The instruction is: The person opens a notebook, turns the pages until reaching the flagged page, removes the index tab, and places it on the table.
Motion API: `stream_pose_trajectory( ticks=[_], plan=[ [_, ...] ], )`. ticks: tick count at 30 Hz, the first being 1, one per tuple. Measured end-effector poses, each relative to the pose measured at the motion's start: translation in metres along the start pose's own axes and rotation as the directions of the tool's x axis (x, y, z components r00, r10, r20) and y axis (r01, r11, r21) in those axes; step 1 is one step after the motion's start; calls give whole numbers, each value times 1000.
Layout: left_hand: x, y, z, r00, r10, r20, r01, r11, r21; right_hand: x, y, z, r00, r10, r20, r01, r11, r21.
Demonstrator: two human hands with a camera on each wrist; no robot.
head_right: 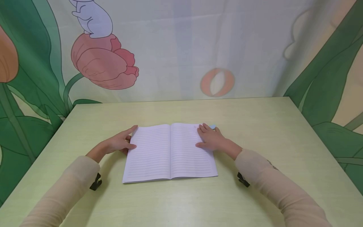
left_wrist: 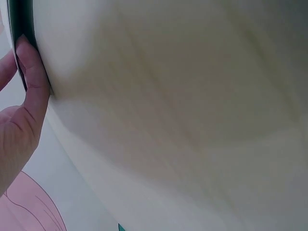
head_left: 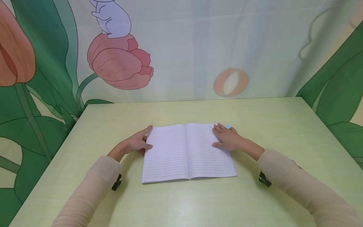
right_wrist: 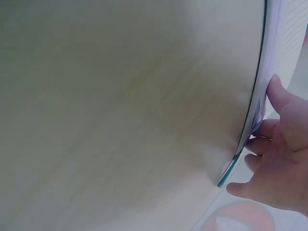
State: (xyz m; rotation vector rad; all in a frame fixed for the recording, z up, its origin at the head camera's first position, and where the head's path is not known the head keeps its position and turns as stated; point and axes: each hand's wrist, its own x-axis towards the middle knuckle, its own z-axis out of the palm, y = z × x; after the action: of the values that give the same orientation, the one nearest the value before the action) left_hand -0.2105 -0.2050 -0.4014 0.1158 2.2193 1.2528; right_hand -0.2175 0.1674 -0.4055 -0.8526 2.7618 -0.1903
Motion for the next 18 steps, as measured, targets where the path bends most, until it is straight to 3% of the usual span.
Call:
stream_pose_trajectory(
  ticks=[12,18],
  plan=[
    [1,1,0,1000,-21,-10,21,1000,20,0,-2,2,1000,5,-9,-5,1000,-18],
    [3,0,0,1000,-25,-7,26,1000,17,-3,-4,6,995,-31,-96,24,997,-73]
  ],
)
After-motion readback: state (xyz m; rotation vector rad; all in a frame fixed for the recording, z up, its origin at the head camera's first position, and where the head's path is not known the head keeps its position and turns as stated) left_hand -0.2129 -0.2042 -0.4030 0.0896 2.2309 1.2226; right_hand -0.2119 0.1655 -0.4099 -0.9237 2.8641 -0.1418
